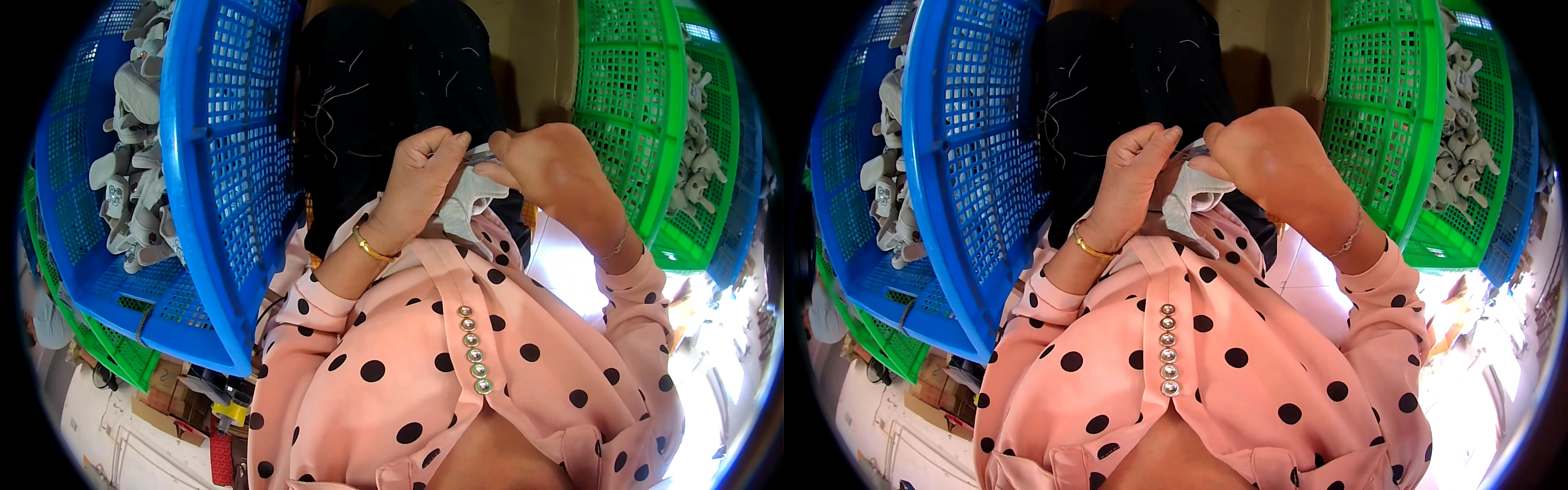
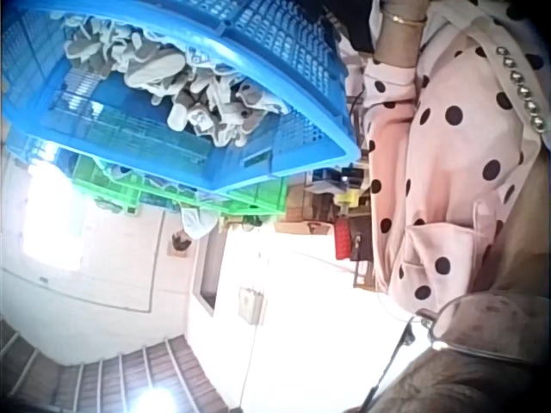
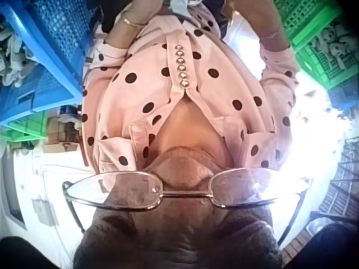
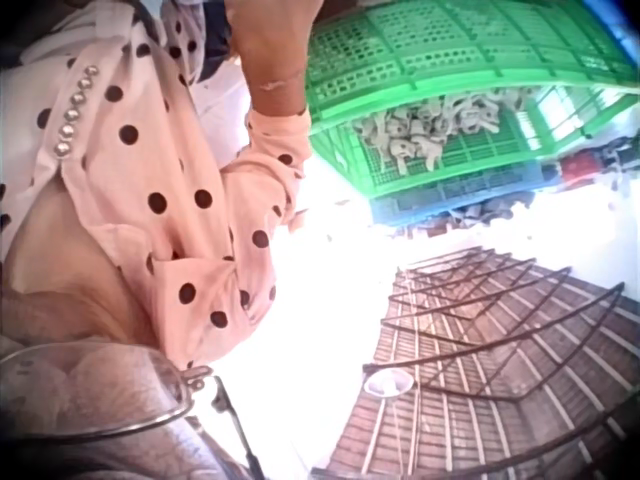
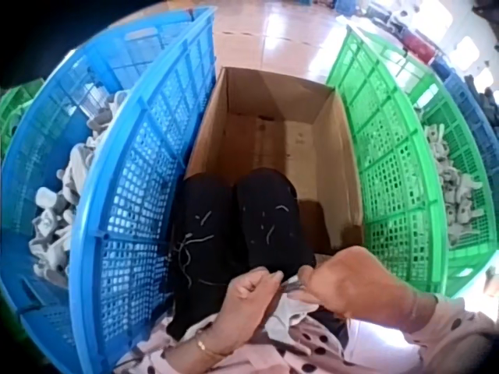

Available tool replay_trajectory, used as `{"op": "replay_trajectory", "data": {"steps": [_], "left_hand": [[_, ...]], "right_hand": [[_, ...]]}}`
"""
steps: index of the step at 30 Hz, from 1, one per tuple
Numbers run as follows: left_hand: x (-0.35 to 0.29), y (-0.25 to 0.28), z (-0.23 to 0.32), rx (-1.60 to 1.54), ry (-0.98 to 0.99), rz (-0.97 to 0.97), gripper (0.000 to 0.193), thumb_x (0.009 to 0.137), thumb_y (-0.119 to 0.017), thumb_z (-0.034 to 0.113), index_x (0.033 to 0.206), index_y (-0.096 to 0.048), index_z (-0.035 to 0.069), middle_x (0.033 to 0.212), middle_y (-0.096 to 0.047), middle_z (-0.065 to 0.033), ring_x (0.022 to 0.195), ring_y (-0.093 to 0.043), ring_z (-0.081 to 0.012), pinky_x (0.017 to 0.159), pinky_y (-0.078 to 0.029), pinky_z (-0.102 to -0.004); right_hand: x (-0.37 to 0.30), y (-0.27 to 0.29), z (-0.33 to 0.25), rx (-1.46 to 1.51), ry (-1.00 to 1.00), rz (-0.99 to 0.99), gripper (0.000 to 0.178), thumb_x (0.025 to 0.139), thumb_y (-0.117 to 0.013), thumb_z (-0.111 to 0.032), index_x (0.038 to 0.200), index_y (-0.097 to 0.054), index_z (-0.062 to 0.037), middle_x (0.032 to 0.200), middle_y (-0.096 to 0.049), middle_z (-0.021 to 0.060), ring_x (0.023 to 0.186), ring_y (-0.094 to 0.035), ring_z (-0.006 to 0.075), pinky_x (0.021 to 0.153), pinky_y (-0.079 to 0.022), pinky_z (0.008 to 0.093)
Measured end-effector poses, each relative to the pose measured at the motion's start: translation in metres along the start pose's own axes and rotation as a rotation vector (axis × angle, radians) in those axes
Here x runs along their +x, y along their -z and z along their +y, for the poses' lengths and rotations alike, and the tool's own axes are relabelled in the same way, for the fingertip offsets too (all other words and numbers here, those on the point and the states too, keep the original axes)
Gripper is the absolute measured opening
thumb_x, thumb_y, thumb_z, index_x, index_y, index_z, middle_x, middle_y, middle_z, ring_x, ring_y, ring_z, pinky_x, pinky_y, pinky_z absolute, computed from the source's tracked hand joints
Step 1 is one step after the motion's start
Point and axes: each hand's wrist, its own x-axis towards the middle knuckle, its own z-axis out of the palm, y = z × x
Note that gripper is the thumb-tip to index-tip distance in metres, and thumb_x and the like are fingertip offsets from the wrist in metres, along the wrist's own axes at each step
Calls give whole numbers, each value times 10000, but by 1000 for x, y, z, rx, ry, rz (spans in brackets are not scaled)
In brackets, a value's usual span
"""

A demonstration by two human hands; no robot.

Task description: The person sits on the floor and uses a small blade to trim loose threads and excess fabric from the edges of grey slippers. They handle the slippers one by one, picking them from a blue crate, performing the trimming, and placing the finished items into a green crate.

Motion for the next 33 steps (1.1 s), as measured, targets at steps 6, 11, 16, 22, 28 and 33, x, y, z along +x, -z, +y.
{"op": "replay_trajectory", "data": {"steps": [6, 11, 16, 22, 28, 33], "left_hand": [[-1, 25, 14, 770, -568, 232, 79, 845, -655, 50, 777, -621, 28, 793, -534, -50, 759, -501, -196, 706, -411, -317], [-29, 30, 56, 1241, -651, -129, 513, 750, -653, 13, 1223, -656, 213, 1174, -572, -73, 1123, -491, -290, 1011, -328, -414], [-42, 11, 40, 1389, -594, -438, 436, 716, -656, 33, 1116, -712, 195, 1012, -553, -23, 1039, -505, -246, 1026, -339, -399], [-18, 5, 49, 1490, -739, -414, 213, 698, -695, 72, 899, -698, 144, 977, -537, -27, 1027, -497, -260, 988, -368, -404], [-12, 12, 78, 1245, -610, -216, 212, 633, -786, 78, 799, -656, 96, 1005, -559, -41, 1026, -467, -276, 907, -370, -376], [-30, 2, 88, 982, -541, -31, 194, 696, -789, 108, 830, -653, 75, 954, -613, -50, 912, -541, -247, 796, -440, -348]], "right_hand": [[5, -15, -5, -17, -247, -64, 431, 897, -610, -413, 720, -538, -27, 568, -549, 167, 573, -593, 351, 481, -428, 412], [-6, -45, -7, 405, -518, 241, 383, 938, -586, -397, 848, -556, -26, 619, -556, 168, 560, -569, 293, 510, -422, 352], [-39, -54, -10, 1304, -697, 363, 341, 983, -534, -353, 897, -548, -23, 637, -467, 13, 571, -419, 84, 541, -345, 230], [-74, -57, -35, 1207, -675, 214, 444, 926, -585, -426, 1000, -580, 12, 701, -479, -24, 608, -383, 56, 559, -334, 216], [-40, -32, -48, 1056, -415, 433, 233, 889, -651, -119, 1080, -601, 4, 758, -578, -8, 653, -450, 45, 586, -392, 201], [-6, -6, -36, 1132, -406, 462, 179, 916, -647, -158, 988, -593, -3, 697, -523, -41, 620, -410, 28, 548, -361, 195]]}}
